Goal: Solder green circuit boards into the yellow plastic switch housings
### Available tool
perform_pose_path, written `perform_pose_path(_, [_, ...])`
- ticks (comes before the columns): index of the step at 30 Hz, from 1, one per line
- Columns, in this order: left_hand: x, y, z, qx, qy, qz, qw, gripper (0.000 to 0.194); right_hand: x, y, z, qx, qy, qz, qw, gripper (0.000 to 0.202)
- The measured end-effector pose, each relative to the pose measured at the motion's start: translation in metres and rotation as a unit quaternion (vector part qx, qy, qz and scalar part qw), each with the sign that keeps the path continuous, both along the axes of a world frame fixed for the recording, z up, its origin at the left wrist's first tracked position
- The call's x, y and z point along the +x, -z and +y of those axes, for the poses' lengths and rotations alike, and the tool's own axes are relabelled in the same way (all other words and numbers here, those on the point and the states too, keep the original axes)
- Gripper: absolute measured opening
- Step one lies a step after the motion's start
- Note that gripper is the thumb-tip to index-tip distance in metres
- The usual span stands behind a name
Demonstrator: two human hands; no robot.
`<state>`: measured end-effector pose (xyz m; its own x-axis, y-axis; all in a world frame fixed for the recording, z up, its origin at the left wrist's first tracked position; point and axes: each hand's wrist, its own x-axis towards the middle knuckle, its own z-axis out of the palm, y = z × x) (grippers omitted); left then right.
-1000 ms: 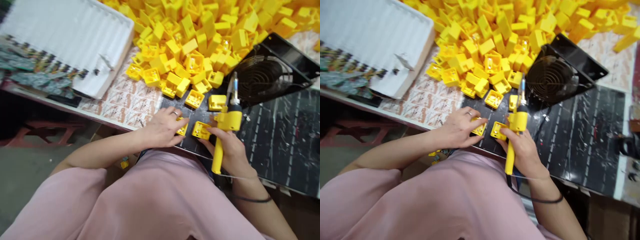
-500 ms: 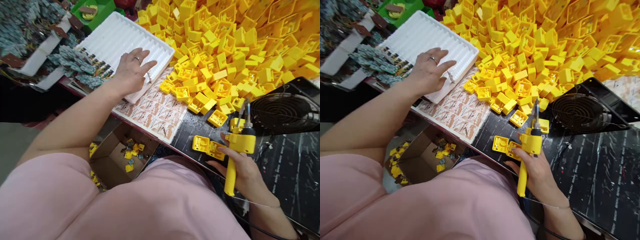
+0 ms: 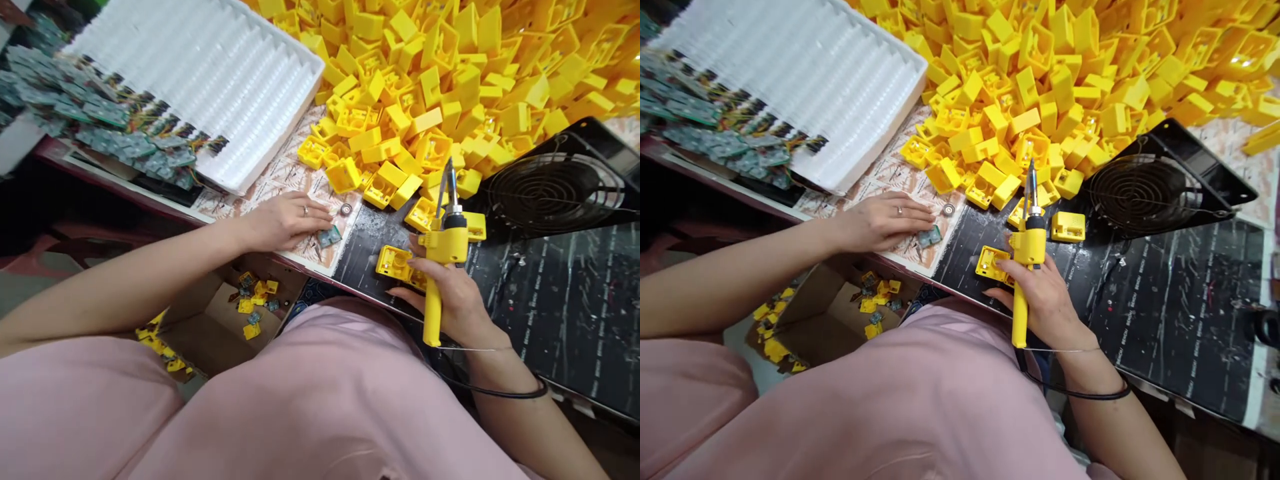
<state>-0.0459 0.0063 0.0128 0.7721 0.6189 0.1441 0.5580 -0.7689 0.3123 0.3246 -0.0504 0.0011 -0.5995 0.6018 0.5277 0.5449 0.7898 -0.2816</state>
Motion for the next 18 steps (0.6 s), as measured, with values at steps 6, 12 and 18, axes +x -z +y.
perform_pose_path(6, [0.029, -0.024, -0.014, -0.010, -0.213, 0.089, 0.973, 0.041, 0.012, -0.015, -0.016, 0.058, 0.082, 0.072, 0.992, 0.037])
perform_pose_path(12, [0.064, -0.033, -0.007, 0.029, -0.279, 0.245, 0.928, 0.046, 0.022, -0.025, -0.029, 0.019, 0.092, 0.075, 0.993, 0.052])
perform_pose_path(18, [0.051, -0.031, -0.006, -0.148, -0.229, 0.120, 0.955, 0.025, 0.020, -0.031, -0.017, 0.070, 0.051, 0.055, 0.995, 0.027])
